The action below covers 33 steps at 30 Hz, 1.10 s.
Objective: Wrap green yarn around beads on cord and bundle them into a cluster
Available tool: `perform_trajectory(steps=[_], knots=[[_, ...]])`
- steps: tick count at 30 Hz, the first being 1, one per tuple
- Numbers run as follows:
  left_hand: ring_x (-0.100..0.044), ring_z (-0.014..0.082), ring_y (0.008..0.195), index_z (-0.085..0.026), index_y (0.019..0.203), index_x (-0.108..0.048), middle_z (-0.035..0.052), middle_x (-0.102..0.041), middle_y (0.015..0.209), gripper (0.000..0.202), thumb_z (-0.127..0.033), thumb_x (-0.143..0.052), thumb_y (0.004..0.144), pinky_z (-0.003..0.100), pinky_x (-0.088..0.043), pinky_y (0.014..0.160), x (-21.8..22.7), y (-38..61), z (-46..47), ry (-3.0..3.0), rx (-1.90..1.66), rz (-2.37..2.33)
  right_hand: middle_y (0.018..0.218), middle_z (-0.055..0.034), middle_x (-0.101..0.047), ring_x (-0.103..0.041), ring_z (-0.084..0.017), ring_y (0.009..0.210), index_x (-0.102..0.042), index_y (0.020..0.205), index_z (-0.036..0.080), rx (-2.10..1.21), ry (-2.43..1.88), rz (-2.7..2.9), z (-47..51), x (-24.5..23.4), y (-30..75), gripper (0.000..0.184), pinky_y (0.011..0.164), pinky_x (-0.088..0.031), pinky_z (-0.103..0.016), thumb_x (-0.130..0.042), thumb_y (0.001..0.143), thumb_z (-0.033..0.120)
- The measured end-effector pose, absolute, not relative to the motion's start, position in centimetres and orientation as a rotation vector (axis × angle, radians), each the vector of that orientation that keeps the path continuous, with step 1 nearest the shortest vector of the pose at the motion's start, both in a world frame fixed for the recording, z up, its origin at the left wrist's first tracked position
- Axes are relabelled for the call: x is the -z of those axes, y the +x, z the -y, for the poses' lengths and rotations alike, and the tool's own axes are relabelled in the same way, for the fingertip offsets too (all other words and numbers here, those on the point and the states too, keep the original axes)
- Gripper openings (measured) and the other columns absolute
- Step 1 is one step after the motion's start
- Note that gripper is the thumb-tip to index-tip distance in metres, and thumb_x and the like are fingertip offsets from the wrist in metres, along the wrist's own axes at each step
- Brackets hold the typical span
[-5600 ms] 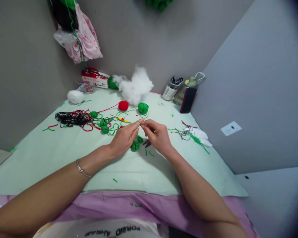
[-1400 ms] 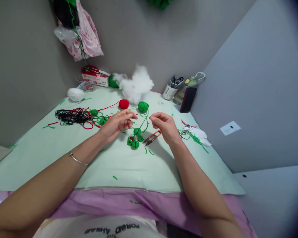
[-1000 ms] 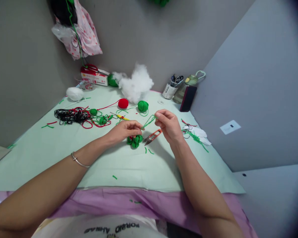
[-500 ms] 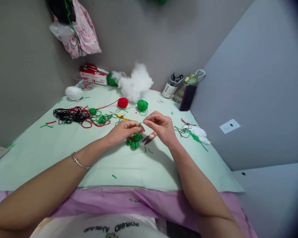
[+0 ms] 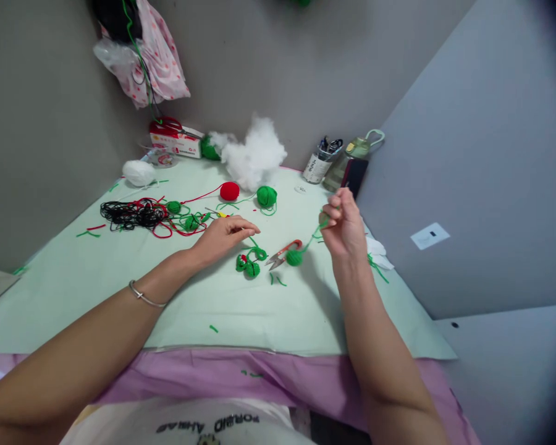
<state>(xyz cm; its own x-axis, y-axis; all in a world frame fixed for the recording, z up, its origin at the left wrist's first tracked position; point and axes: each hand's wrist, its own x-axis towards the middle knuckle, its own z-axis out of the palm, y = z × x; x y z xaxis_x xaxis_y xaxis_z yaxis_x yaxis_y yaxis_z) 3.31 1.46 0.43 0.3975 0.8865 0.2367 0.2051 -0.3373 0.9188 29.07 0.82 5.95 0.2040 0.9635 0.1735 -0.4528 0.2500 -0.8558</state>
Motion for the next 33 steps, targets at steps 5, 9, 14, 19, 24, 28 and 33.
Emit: perform_trajectory(steps=[5,9,14,19,24,28,33], knots=[[-0.062,0.0194,0.069,-0.02,0.09,-0.076,0.0068,-0.071,0.081,0.025,-0.042,-0.073,0.078,0.032,-0.045,0.065,-0.3,2.9,-1.7,1.743,-0.662,-0.786,0.053,0.0121,-0.043,-0.032,0.0,0.038,-0.051,0.076,0.02,-1.013,-0.786,0.761,-1.9,-5.3,30.6,0.037,0.036,-0.027,-0.012,-0.084,0.074,0.037],[-0.058,0.0196,0.075,-0.021,0.085,-0.071,0.0043,-0.066,0.082,0.017,-0.035,-0.074,0.076,0.031,-0.041,0.066,0.7,3.2,-1.6,2.012,-0.656,-0.958,0.053,0.011,-0.046,-0.032,0.0,0.039,-0.054,0.076,0.019,-1.068,-0.885,0.832,-1.7,-4.1,28.9,0.038,0.038,-0.027,-0.013,-0.086,0.07,0.039],[-0.055,0.0178,0.074,-0.019,0.073,-0.066,0.002,-0.061,0.074,0.008,-0.024,-0.062,0.078,0.031,-0.04,0.069,0.8,3.7,-1.4,2.037,-0.64,-1.047,0.056,0.0073,-0.053,-0.038,-0.002,0.043,-0.06,0.079,0.018,-1.1,-1.008,1.026,-0.8,-3.6,26.7,0.033,0.041,-0.025,-0.016,-0.083,0.07,0.039],[-0.058,0.0153,0.075,-0.019,0.084,-0.064,0.0008,-0.065,0.08,0.017,-0.036,-0.067,0.08,0.031,-0.043,0.073,-0.8,3.7,-1.2,1.537,-0.822,-0.859,0.068,0.004,-0.061,-0.036,-0.002,0.045,-0.064,0.08,0.017,-1.161,-1.018,1.235,-0.2,-3.4,25.8,0.026,0.042,-0.022,-0.02,-0.081,0.075,0.036],[-0.059,0.0151,0.081,-0.019,0.084,-0.064,0.0004,-0.065,0.086,0.023,-0.04,-0.072,0.079,0.03,-0.045,0.074,-1.8,3.7,-0.8,1.358,-0.941,-0.783,0.094,-0.002,-0.072,-0.037,-0.003,0.048,-0.066,0.081,0.018,-1.198,-1.03,1.418,0.7,-3.5,25.1,0.027,0.043,-0.027,-0.022,-0.079,0.078,0.041],[-0.057,0.0125,0.072,-0.018,0.082,-0.063,-0.0012,-0.061,0.082,0.026,-0.039,-0.076,0.075,0.028,-0.047,0.071,-2.0,3.8,-0.6,1.343,-0.96,-0.782,0.082,0.0001,-0.068,-0.042,-0.005,0.049,-0.067,0.084,0.019,-1.194,-1.03,1.527,1.6,-3.7,24.2,0.027,0.043,-0.032,-0.022,-0.08,0.077,0.041],[-0.058,0.012,0.071,-0.018,0.084,-0.062,-0.0007,-0.061,0.082,0.028,-0.041,-0.077,0.076,0.027,-0.049,0.066,-1.7,3.8,-0.6,1.328,-0.949,-0.76,0.06,0.0057,-0.054,-0.042,-0.006,0.047,-0.064,0.078,0.018,-1.125,-1.064,1.554,2.0,-4.1,23.5,0.029,0.043,-0.031,-0.022,-0.085,0.071,0.037]])
